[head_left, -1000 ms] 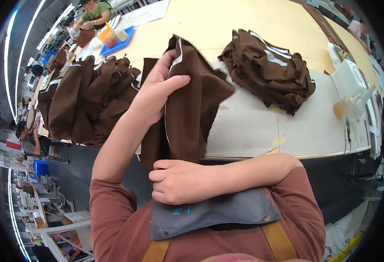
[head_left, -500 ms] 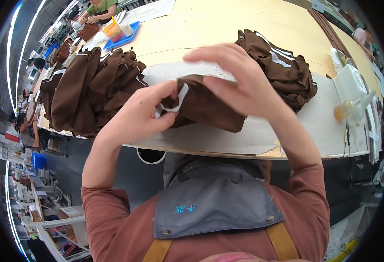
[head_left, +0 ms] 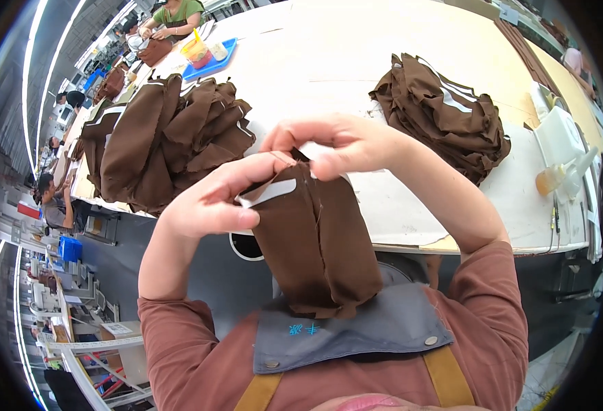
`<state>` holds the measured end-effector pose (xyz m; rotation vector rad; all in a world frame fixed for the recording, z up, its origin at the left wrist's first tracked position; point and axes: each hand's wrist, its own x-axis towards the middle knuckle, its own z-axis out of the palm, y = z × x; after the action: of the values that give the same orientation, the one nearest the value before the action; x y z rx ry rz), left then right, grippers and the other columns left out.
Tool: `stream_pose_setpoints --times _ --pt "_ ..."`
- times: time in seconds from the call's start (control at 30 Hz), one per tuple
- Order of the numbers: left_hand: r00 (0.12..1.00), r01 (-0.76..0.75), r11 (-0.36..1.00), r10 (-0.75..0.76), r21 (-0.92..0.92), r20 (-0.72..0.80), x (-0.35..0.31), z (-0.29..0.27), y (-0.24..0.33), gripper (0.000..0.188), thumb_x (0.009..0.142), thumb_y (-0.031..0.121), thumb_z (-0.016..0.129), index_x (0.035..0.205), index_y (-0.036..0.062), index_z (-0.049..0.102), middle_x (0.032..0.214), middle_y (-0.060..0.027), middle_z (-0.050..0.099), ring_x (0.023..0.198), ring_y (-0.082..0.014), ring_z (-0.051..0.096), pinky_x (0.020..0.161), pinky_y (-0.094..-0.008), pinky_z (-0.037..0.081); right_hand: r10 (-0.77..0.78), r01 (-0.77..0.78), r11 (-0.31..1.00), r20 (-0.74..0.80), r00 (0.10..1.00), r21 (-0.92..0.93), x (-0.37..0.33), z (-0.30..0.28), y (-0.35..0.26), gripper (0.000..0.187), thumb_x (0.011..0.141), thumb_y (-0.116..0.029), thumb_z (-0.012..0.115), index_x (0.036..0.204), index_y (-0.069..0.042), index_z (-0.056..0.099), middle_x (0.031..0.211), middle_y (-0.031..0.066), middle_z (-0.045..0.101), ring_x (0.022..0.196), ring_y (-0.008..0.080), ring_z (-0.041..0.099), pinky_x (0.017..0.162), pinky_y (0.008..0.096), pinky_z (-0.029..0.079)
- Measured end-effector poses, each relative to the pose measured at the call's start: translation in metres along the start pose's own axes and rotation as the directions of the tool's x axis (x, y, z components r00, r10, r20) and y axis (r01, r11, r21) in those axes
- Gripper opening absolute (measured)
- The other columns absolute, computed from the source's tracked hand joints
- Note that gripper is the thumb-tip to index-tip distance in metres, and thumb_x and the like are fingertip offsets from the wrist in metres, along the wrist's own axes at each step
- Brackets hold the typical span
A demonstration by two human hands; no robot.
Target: Assembling and inspecting brown fabric components with white adhesive or velcro strips, likely for bags or pouches.
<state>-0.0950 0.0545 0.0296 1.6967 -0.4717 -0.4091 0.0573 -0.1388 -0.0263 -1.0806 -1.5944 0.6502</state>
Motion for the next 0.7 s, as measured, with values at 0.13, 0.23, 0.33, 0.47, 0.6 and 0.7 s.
stream_pose_setpoints --times 0.13,0.23,0.33,0.47,0.6,0.7 --pt "0.994 0.066 0.985 -0.052 0.159 -0.091 -0.006 0.006 0.003 0.045 0.083 0.017 0.074 0.121 -0.0017 0.059 0.113 -0.0013 0.057 0.098 -0.0115 0.053 0.083 -0.0263 0.044 -0.002 0.001 1.0 -0.021 1.0 -0.029 -0.013 0.004 -0.006 0.038 0.087 -0.039 0.074 0.102 -0.006 0.063 0.087 -0.0022 0.056 0.084 0.008 0.05 0.074 0.0255 0.042" --pt "0.98 0.013 0.898 0.076 0.44 -0.184 0.001 0.01 0.007 0.027 0.086 0.007 0.07 0.112 -0.0004 0.065 0.1 -0.0021 0.058 0.089 -0.0128 0.055 0.074 -0.0273 0.045 0.083 -0.095 0.981 -0.076 0.994 -0.17 -0.016 0.011 -0.017 0.037 0.085 -0.037 0.078 0.095 -0.006 0.062 0.08 -0.0034 0.055 0.077 0.0077 0.048 0.069 0.0256 0.042" --pt "0.919 -0.116 0.672 0.351 0.731 -0.177 0.009 0.012 0.009 0.019 0.084 0.002 0.069 0.103 -0.0008 0.067 0.087 -0.0058 0.056 0.077 -0.0171 0.058 0.067 -0.0275 0.046 0.203 -0.23 0.961 -0.177 0.963 -0.152 -0.018 0.016 -0.035 0.027 0.084 -0.019 0.079 0.089 -0.003 0.058 0.079 -0.0005 0.05 0.075 0.0099 0.044 0.069 0.0261 0.04" --pt "0.915 -0.019 0.62 0.328 0.785 -0.237 0.011 0.018 0.016 0.019 0.082 -0.002 0.067 0.101 0.0011 0.068 0.087 -0.0065 0.057 0.075 -0.0162 0.058 0.063 -0.0275 0.046 0.154 -0.245 0.922 -0.297 0.942 -0.299 -0.021 0.023 -0.039 0.022 0.085 -0.016 0.076 0.09 -0.002 0.06 0.071 -0.0019 0.047 0.068 0.0093 0.042 0.061 0.0259 0.039" --pt "0.902 0.058 0.612 0.306 0.789 -0.304 0.012 0.024 0.015 0.014 0.082 0.0 0.068 0.095 0.0021 0.069 0.078 -0.005 0.055 0.067 -0.0144 0.055 0.059 -0.0276 0.044 0.126 -0.276 0.89 -0.385 0.914 -0.363 -0.024 0.032 -0.039 0.022 0.083 -0.018 0.075 0.092 -0.003 0.062 0.072 0.0054 0.055 0.067 0.0167 0.051 0.062 0.03 0.043" --pt "0.875 0.108 0.647 0.299 0.755 -0.382 0.015 0.028 0.008 0.01 0.083 0.002 0.068 0.092 0.0022 0.07 0.073 -0.0041 0.054 0.063 -0.0129 0.053 0.058 -0.0276 0.043 0.049 -0.3 0.821 -0.464 0.884 -0.486 -0.028 0.039 -0.044 0.021 0.083 -0.017 0.073 0.093 -0.002 0.063 0.072 0.0075 0.058 0.066 0.017 0.055 0.061 0.0303 0.045"
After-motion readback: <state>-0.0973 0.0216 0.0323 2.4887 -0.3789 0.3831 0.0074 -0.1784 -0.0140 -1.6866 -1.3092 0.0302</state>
